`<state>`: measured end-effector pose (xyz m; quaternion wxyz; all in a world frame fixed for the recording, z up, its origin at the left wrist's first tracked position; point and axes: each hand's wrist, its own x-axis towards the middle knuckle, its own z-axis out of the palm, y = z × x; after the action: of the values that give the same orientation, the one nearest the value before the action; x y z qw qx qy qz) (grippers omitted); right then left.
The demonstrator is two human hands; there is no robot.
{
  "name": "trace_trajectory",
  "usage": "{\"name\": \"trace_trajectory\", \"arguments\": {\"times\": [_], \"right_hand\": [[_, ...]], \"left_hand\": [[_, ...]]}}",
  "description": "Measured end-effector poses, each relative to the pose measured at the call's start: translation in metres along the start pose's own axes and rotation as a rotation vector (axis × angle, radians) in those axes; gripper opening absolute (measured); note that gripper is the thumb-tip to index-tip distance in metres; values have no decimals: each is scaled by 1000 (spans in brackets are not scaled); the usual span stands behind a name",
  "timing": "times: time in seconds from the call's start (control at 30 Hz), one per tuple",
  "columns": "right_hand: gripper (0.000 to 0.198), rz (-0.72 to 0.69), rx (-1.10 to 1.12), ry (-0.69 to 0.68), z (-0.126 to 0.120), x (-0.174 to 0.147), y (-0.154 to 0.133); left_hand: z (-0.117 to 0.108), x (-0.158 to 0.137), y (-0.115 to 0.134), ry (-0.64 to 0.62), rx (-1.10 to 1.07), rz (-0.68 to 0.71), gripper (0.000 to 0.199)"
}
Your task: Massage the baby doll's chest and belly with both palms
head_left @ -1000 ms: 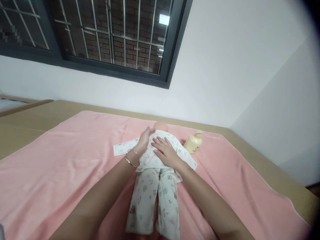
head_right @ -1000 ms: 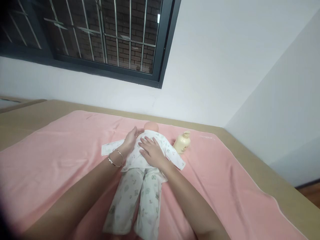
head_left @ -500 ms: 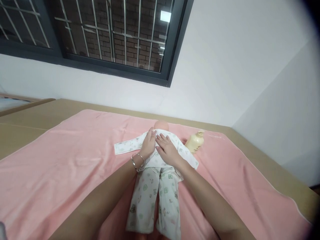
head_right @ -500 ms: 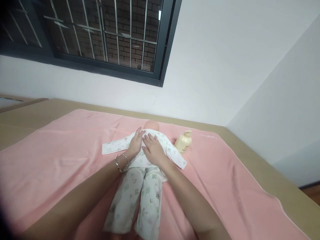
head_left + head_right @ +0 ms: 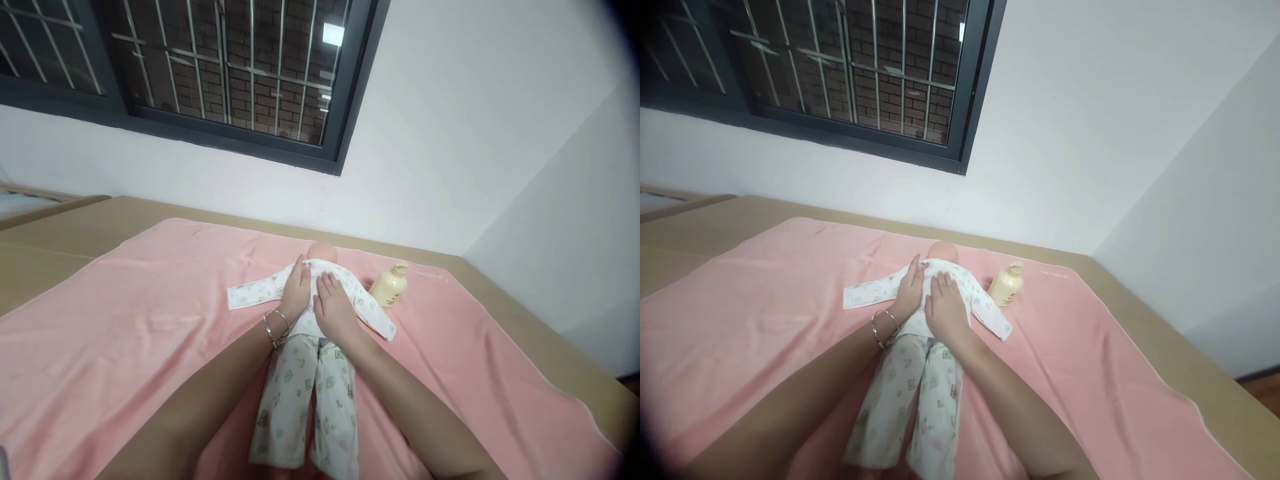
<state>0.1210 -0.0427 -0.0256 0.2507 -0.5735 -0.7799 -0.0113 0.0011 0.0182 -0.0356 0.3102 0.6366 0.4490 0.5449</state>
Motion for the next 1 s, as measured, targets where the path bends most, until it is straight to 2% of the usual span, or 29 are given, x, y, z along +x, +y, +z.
{"name": "trace_trajectory", "arguments": {"times": [0.07,0.13,0.27,0.43,0.53,0.73,0.87,0.93,1.0], "right_hand": [[49,-157,79,-70,-4,9,13],[46,-218,168,-110,-6,18,32],[54,-65,215,-37,-2,26,57],[64,160,112,32,1,17,46],[64,205,14,70,-2,12,35],[51,97,-202,87,-7,8,19],[41,-67,-77,153,-5,9,22],[39,-67,37,173,-4,12,28],[40,-13,131,151,-3,16,36]], "left_hand": [[0,0,0,-4,-8,-8,59],[0,0,0,-6,-6,-8,58],[1,1,-1,6,12,41,54],[1,1,-2,5,71,141,51],[0,3,-1,-28,190,183,45],[3,3,2,-85,555,310,34],[3,-1,9,-102,697,455,31],[2,-2,10,-110,719,471,29],[2,1,9,-104,720,430,26]]}}
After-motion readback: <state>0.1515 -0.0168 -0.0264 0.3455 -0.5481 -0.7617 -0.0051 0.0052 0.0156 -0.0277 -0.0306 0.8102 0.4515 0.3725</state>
